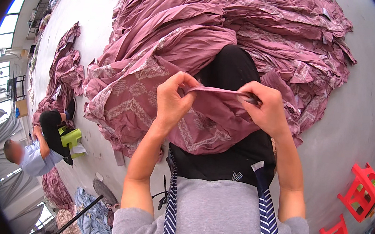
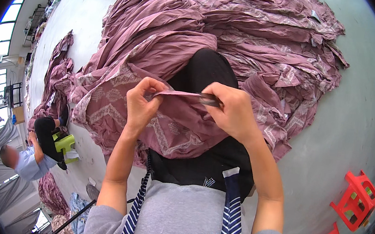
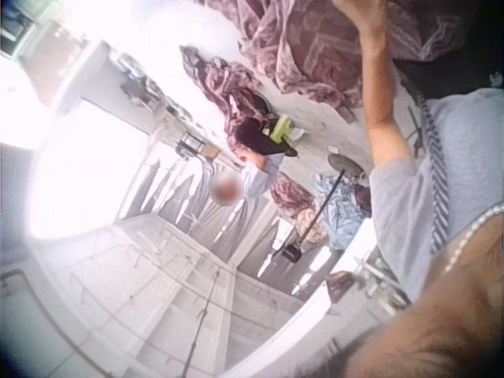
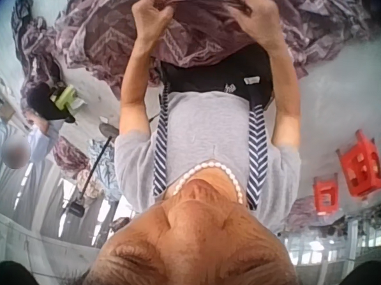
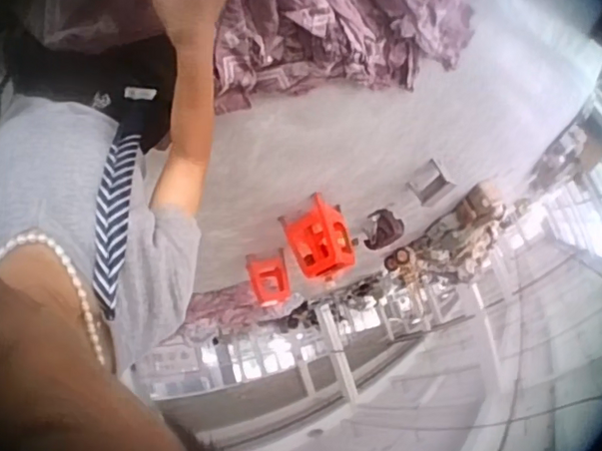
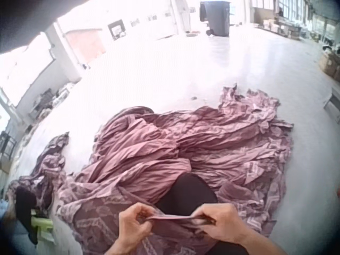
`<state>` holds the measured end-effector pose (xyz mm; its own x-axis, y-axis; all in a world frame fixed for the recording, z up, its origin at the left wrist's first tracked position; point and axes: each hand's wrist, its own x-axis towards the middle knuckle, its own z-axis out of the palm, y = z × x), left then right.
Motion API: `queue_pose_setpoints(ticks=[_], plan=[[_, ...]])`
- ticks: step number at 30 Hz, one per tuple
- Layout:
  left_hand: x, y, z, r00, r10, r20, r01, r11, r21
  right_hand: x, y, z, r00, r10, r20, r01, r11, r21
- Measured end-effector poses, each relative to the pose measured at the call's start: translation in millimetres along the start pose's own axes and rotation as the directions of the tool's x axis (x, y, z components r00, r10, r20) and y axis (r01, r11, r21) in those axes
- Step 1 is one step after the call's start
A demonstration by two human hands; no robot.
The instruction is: The person is cutting a large piece of pink fabric into smaller pieces using scissors. They are sitting on the floor with the fabric spread out in front of them.
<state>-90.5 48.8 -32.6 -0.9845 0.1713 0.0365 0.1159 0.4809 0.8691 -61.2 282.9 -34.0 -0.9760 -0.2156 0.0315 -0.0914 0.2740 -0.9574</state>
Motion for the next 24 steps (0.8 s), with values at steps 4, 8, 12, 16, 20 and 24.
queue_pose_setpoints(ticks=[4, 8, 12, 16, 20, 24], plan=[[-2, 2, 7, 0.993, 0.051, -0.106, -0.059, 0.996, -0.069, -17, -6, 3, 0.948, -0.291, -0.125, 0.258, 0.938, -0.230], [-8, 4, 15, 0.994, -0.015, -0.105, -0.024, 0.931, -0.364, -29, -2, 4, 0.897, -0.435, -0.082, 0.341, 0.798, -0.497], [-15, 6, 24, 0.987, -0.160, 0.002, 0.095, 0.576, -0.812, -37, 1, 5, 0.877, -0.479, 0.030, 0.405, 0.705, -0.582], [-22, 12, 34, 0.947, -0.278, 0.163, 0.228, 0.218, -0.949, -40, -4, 15, 0.851, -0.498, 0.165, 0.504, 0.688, -0.522], [-25, 13, 42, 0.939, -0.296, 0.177, 0.238, 0.187, -0.953, -36, -15, 16, 0.921, -0.383, -0.066, 0.347, 0.888, -0.301], [-24, 21, 48, 0.958, -0.265, 0.108, 0.180, 0.265, -0.947, -20, -29, 5, 0.959, -0.183, -0.215, 0.128, 0.960, -0.248]])
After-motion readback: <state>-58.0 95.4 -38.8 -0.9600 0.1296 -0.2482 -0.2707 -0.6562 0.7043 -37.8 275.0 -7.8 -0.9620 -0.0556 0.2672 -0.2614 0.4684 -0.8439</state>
